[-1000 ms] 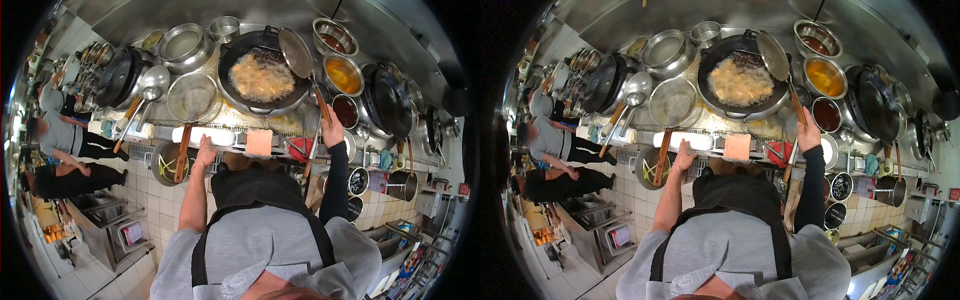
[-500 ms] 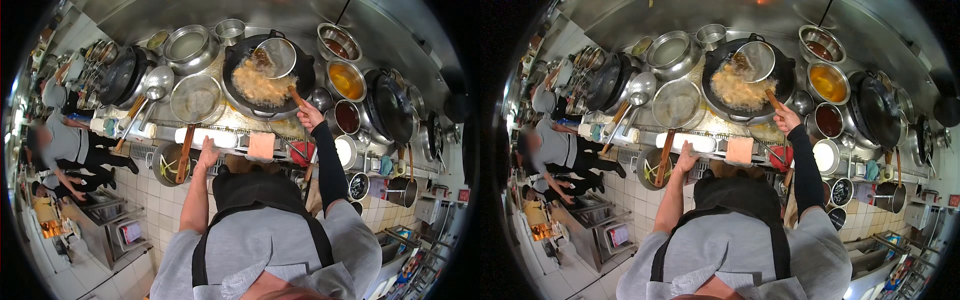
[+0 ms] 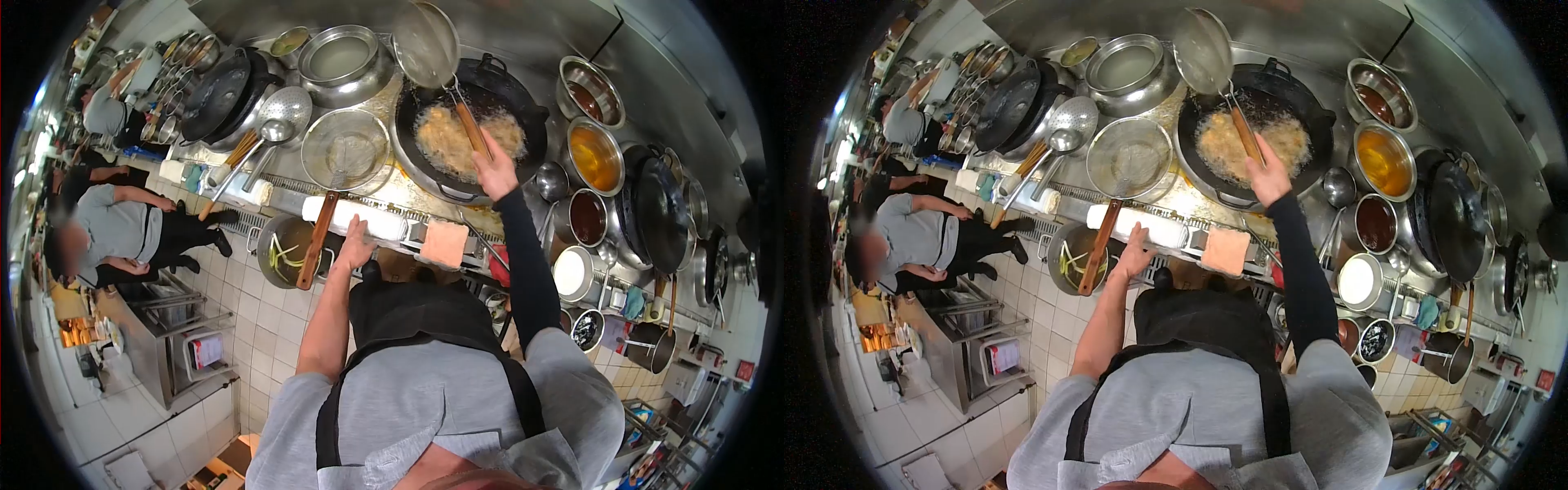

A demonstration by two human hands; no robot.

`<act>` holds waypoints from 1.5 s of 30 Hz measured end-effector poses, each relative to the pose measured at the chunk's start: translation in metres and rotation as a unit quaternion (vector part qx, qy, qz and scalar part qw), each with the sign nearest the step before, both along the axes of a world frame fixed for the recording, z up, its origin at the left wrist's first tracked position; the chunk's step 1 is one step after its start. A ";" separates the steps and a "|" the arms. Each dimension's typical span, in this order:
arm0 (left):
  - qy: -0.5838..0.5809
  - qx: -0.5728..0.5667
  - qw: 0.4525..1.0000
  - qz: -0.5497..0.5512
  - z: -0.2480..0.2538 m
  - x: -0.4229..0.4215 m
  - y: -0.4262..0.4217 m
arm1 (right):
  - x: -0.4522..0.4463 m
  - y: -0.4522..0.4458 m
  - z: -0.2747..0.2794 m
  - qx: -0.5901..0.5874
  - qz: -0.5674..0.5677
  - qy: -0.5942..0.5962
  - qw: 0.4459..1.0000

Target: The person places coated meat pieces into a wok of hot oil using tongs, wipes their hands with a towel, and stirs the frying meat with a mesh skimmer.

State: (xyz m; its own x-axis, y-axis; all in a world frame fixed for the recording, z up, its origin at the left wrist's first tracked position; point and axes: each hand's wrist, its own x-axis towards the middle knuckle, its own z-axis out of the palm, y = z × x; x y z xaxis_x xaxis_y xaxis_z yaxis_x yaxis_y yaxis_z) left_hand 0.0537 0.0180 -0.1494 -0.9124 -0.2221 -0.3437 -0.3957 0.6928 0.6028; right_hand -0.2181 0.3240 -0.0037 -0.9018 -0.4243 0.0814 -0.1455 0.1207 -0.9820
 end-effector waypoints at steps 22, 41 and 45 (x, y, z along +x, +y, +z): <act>0.028 0.008 0.999 0.019 0.001 0.003 0.003 | 0.056 0.068 -0.004 0.243 -0.154 0.193 0.938; 0.003 -0.003 1.000 -0.001 0.007 -0.001 0.006 | 0.109 0.123 -0.025 -0.156 -0.136 -0.426 0.881; 0.005 -0.010 1.000 -0.001 0.002 -0.001 0.005 | 0.097 0.124 -0.032 -0.148 -0.091 -0.439 0.882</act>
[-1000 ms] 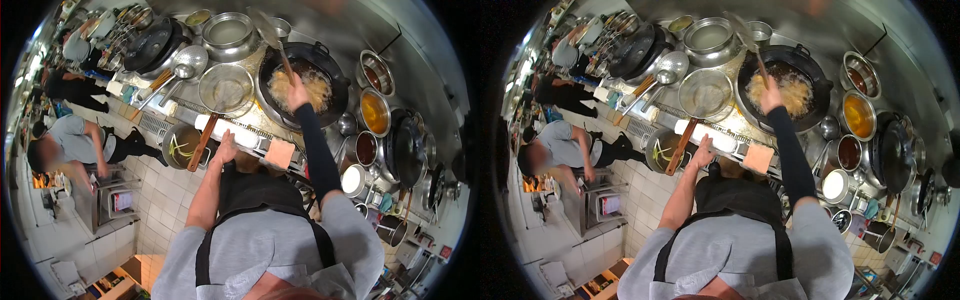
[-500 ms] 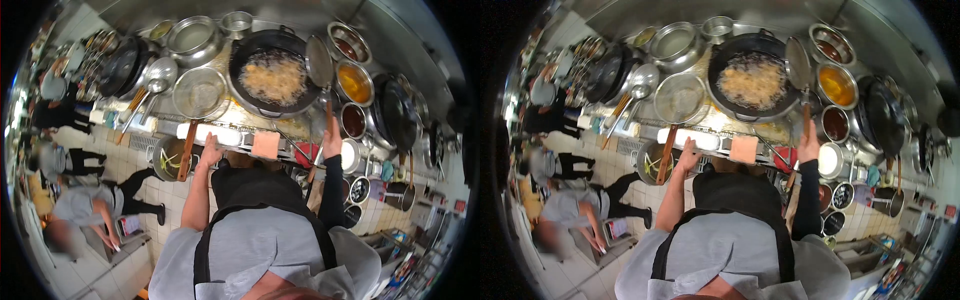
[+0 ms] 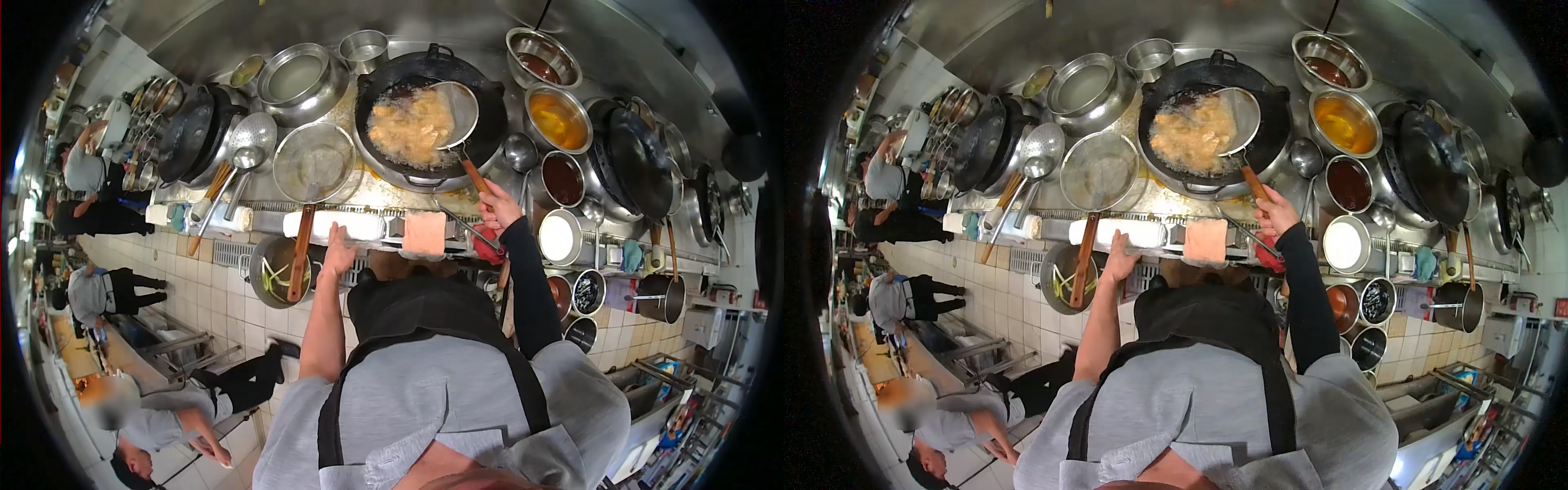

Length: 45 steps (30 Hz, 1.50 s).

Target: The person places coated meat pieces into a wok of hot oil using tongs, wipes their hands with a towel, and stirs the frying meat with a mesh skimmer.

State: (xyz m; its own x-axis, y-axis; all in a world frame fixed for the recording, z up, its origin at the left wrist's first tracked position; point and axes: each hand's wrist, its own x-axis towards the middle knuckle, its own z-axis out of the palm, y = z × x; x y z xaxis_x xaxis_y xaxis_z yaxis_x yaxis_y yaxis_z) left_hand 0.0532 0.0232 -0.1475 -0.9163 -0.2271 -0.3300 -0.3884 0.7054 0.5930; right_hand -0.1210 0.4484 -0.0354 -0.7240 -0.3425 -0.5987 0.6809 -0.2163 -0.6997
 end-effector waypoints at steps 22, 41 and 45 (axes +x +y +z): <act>0.007 -0.015 1.000 -0.022 -0.017 0.001 -0.008 | 0.038 0.040 0.091 0.421 0.196 0.501 0.730; 0.002 -0.010 1.000 -0.025 -0.009 -0.003 -0.006 | 0.049 0.020 0.100 0.404 0.100 0.418 0.807; -0.007 -0.022 0.999 -0.028 -0.011 -0.002 -0.006 | 0.057 0.017 0.092 0.338 0.057 0.490 0.801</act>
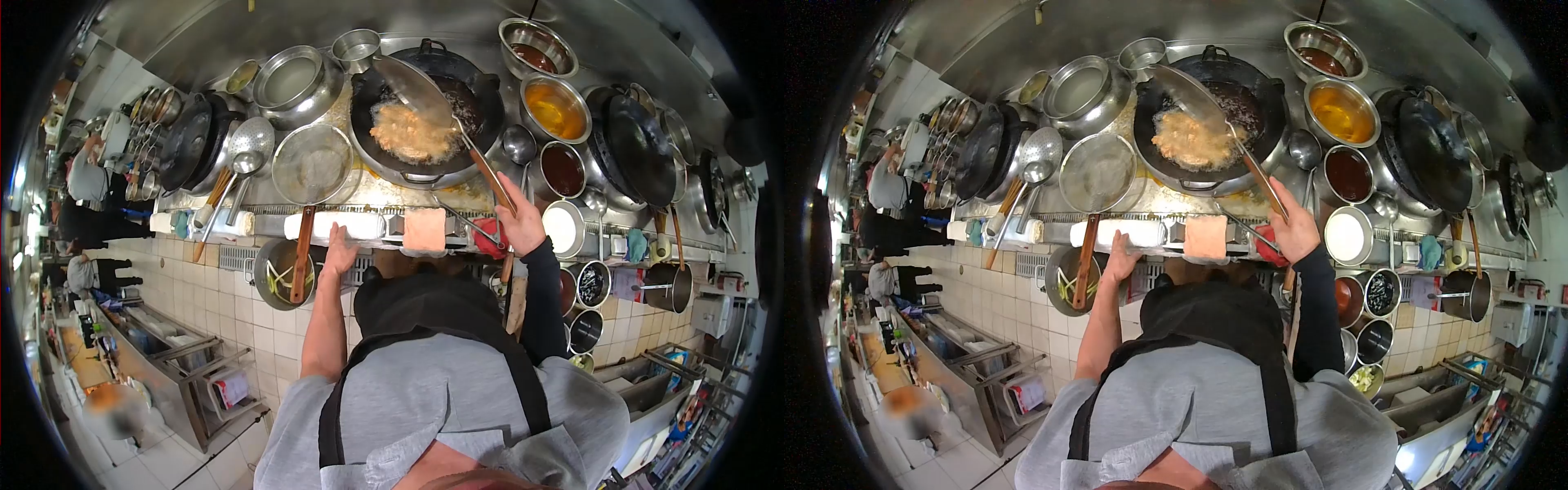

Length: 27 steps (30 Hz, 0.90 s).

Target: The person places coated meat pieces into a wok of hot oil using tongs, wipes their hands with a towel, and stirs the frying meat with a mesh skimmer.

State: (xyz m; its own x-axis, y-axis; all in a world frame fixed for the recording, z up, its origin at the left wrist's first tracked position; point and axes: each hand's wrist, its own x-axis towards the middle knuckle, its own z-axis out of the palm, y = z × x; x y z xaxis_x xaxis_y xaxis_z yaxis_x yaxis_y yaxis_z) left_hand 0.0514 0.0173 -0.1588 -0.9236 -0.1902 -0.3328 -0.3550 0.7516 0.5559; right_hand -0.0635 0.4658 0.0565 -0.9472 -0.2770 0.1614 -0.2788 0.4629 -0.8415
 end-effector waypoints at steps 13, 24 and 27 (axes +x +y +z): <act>-0.001 -0.001 1.000 0.003 0.001 -0.001 0.000 | -0.003 -0.023 -0.041 0.033 0.009 0.071 0.997; 0.001 0.011 1.000 0.009 0.002 0.001 0.001 | 0.006 -0.036 -0.062 0.076 -0.054 0.047 0.995; 0.018 0.020 1.000 0.017 -0.001 0.003 0.001 | -0.008 -0.032 -0.072 0.119 -0.058 -0.024 0.991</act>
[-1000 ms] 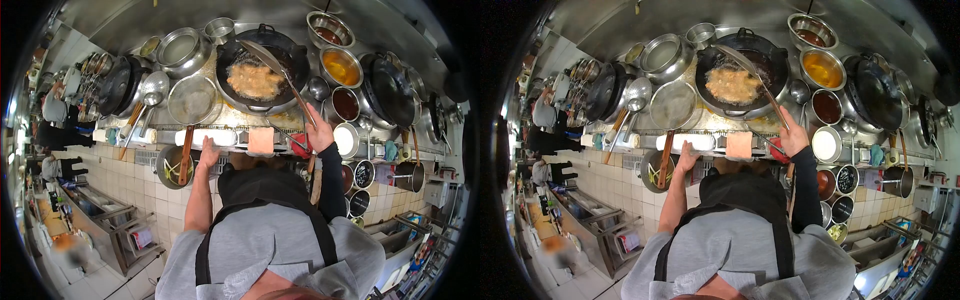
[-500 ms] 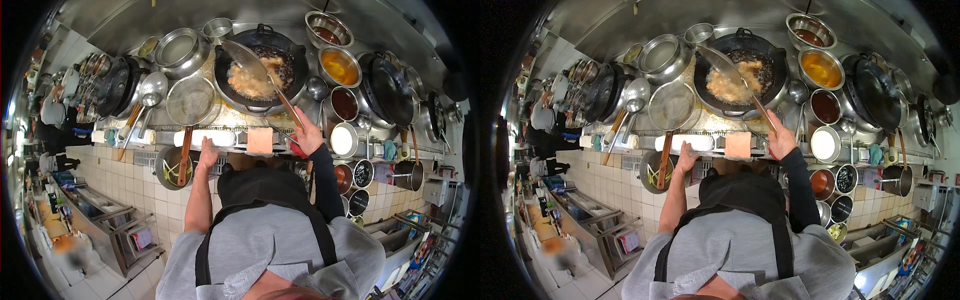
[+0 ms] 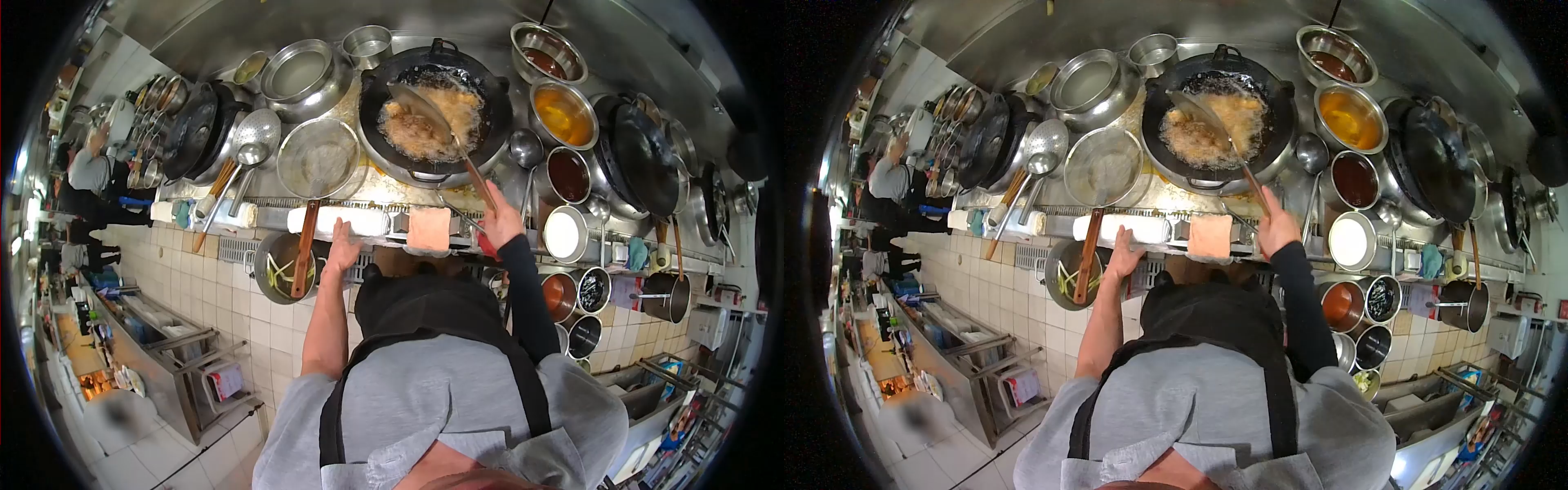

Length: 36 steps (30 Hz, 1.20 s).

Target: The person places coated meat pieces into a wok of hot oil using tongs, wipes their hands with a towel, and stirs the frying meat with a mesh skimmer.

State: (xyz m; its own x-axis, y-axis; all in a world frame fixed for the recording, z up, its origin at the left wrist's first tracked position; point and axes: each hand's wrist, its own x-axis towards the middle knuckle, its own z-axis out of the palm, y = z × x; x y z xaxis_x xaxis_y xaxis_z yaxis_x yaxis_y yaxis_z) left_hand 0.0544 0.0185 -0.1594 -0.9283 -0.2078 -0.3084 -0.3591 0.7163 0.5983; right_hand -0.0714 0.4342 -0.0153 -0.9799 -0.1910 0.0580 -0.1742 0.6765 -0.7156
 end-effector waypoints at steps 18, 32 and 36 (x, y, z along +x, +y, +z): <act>-0.017 0.005 1.000 0.000 0.009 -0.001 0.002 | -0.033 0.032 -0.002 -0.090 -0.073 0.045 0.992; -0.017 -0.006 1.000 -0.007 0.007 -0.001 0.000 | -0.047 0.037 -0.004 -0.447 -0.110 -0.419 0.783; -0.015 -0.006 1.000 -0.010 0.007 -0.003 0.000 | -0.039 0.037 -0.002 -0.500 -0.080 -0.452 0.734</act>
